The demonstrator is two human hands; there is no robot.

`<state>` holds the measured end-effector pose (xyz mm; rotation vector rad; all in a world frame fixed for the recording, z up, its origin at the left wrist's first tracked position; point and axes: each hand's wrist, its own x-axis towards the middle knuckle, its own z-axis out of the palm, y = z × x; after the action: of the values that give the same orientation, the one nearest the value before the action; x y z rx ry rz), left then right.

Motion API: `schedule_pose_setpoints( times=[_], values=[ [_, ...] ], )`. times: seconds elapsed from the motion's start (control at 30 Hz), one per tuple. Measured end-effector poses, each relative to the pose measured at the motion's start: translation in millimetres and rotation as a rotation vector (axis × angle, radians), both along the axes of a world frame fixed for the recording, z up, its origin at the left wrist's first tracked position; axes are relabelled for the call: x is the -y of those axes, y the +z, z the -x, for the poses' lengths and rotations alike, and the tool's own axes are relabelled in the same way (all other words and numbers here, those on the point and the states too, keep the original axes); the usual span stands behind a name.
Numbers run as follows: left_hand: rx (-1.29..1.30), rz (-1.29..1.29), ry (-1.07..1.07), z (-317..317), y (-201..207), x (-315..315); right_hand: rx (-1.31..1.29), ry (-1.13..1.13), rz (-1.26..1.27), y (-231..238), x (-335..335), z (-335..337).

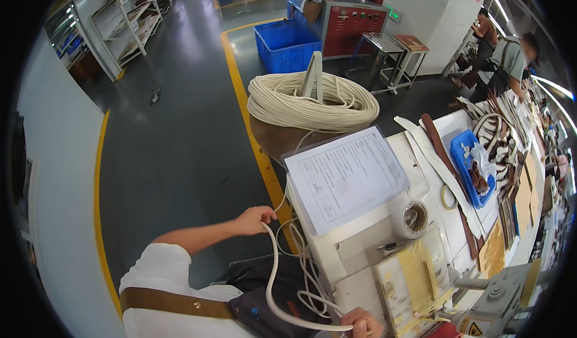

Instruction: The person inserts a yellow plastic tip into the end of a white cord and secures it using a manual press machine. They repeat this process for multiple cords, placing the finished items on a stack to the right of the workstation.

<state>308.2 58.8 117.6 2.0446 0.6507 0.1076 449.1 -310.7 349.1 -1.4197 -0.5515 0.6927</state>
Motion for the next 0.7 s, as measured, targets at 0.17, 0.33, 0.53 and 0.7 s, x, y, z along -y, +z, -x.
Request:
schedule_pose_setpoints(
  times=[0.17,0.33,0.53,0.7],
  values=[
    [-0.372,-0.295,-0.208,-48,-106,-104,0.07,0.151,0.266,20,-19,5],
    [-0.273,-0.701,-0.141,-133,-178,-144,-0.131,0.127,0.324,24,-26,15],
    [-0.074,-0.407,-0.004,-119,-288,-258,0.017,0.249,0.339,40,-37,4],
    [-0.314,-0.476,-0.2,-184,-267,-171,0.024,0.059,0.339,26,-38,19]
  ],
)
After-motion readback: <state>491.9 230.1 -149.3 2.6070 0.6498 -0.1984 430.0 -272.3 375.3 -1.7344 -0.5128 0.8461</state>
